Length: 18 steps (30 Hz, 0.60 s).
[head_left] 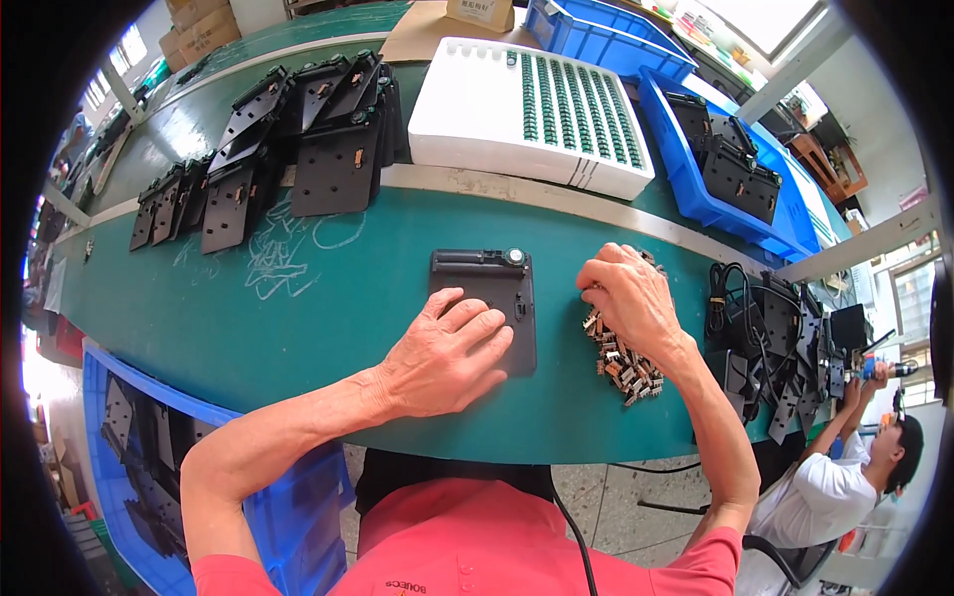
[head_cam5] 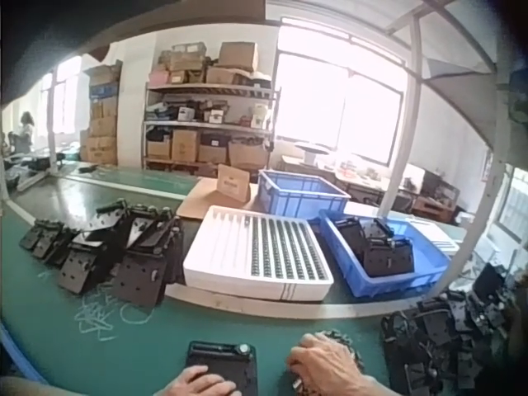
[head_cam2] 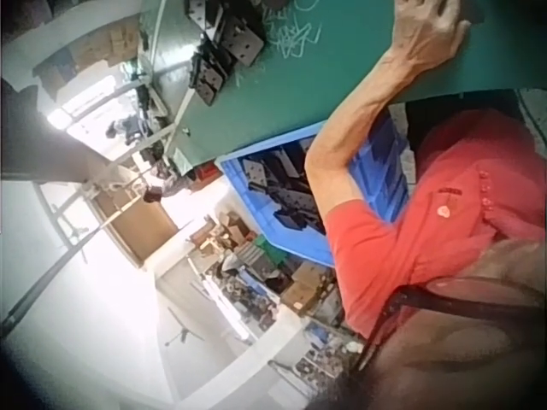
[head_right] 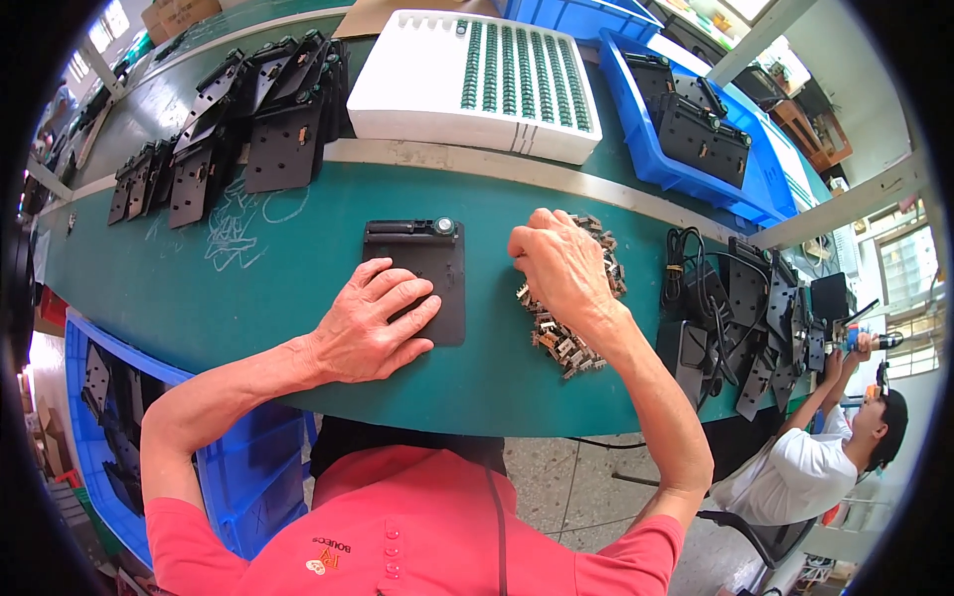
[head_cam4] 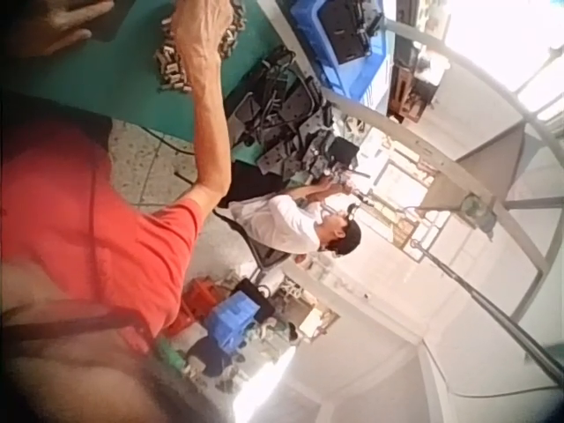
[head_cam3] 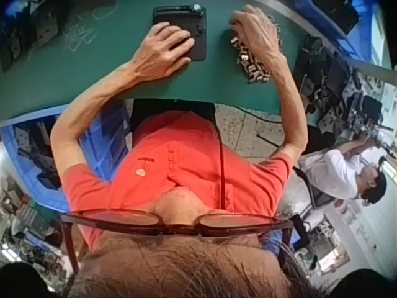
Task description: The person assembles black plastic housings by hand, attaching metal hinges and pins to them.
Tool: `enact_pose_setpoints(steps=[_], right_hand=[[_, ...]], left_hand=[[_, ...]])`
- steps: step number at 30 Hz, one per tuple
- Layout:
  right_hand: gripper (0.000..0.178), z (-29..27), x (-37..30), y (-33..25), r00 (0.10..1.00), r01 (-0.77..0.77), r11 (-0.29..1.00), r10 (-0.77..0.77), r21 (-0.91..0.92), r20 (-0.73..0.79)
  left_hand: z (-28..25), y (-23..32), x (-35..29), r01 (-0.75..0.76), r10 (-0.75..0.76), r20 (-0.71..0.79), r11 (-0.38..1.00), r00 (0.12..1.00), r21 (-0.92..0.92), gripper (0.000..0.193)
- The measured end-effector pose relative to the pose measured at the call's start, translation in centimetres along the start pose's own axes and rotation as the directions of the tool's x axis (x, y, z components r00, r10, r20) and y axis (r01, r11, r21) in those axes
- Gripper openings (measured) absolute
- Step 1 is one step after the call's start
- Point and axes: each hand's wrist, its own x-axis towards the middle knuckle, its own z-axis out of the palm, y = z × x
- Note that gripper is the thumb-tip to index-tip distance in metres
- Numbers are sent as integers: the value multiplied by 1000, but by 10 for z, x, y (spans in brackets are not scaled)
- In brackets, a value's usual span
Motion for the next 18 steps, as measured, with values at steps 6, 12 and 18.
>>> enact_pose_setpoints(steps=[6, 12, 18], right_hand=[[11, -3, 2, -3, 991, -75, 964, 100, 256, -89], [13, -3, 3, -4, 978, -149, 814, 204, 562, -37], [13, -6, 4, -8, 960, -221, 732, 281, 644, 10]], left_hand=[[-1, 0, 0, -14, 14, -10, 1000, 1000, -5, 44], [0, 0, 0, -24, 23, -37, 1000, 999, -9, 45], [0, 1, 1, -23, 22, -41, 1000, 999, -9, 45]])
